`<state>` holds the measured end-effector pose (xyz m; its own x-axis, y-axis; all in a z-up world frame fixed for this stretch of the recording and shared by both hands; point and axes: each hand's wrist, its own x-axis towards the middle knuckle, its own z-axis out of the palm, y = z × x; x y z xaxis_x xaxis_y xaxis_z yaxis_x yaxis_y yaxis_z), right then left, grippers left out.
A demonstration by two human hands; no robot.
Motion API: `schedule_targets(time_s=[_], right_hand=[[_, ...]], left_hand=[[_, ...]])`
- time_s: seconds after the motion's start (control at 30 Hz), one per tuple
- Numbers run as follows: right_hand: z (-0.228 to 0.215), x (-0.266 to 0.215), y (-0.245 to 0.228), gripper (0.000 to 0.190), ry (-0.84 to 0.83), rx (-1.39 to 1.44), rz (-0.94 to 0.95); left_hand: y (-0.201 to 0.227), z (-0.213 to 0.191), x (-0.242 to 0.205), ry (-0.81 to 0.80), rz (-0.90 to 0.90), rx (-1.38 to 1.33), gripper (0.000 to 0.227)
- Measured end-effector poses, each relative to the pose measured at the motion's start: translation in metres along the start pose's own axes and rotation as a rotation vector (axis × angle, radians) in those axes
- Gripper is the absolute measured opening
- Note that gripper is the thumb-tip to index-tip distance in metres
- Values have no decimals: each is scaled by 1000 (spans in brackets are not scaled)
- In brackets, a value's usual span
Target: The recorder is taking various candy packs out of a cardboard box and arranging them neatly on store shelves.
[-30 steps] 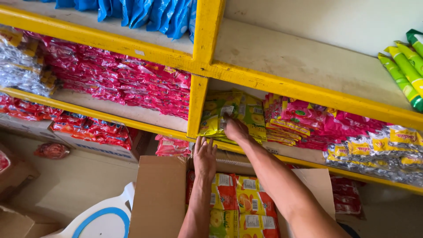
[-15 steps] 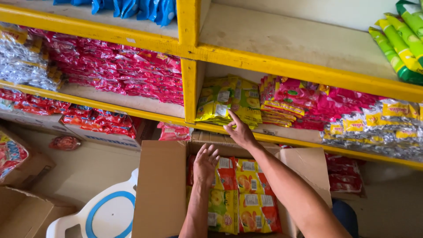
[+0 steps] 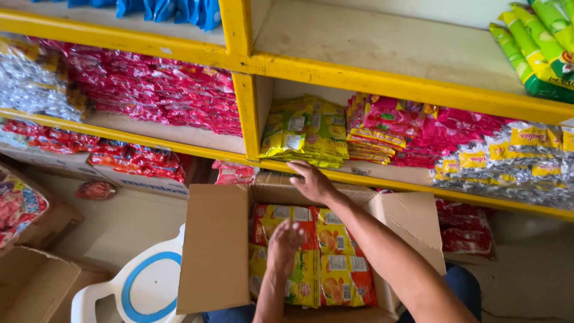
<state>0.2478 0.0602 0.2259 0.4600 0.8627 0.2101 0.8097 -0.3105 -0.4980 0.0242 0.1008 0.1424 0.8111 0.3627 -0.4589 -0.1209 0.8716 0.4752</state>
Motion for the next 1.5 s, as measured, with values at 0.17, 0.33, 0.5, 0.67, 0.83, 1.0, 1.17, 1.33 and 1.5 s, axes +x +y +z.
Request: schedule_targets(time_s=[0.17, 0.33, 0.5, 0.67, 0.83, 1.0, 1.17, 1.33, 1.5], right_hand=[[2, 44, -43, 82, -107, 283, 152], [18, 83, -21, 90, -120, 425, 333], [35, 112, 28, 88, -53, 221, 365], [4, 78, -35, 88, -156, 361, 354], [22, 14, -49, 72, -156, 551, 400], [92, -72, 19, 38, -135, 503, 415], [98, -152, 34, 35, -281, 353, 577], [146, -237, 79, 32, -427, 402, 696], [114, -254, 34, 62, -456, 555, 805]], left_hand=[[-16, -37, -8, 35, -46, 91, 51], [1, -43, 4, 5, -3, 28, 52], [-2, -52, 15, 58, -34, 29, 52], [-13, -66, 31, 43, -1, -11, 51], [-17, -67, 29, 82, -28, 71, 51], [-117, -191, 122, -79, 208, 154, 17], [-111, -193, 117, 392, 324, 996, 24], [-72, -126, 28, 578, 289, 1503, 40], [-79, -135, 35, 924, 295, 1581, 80]])
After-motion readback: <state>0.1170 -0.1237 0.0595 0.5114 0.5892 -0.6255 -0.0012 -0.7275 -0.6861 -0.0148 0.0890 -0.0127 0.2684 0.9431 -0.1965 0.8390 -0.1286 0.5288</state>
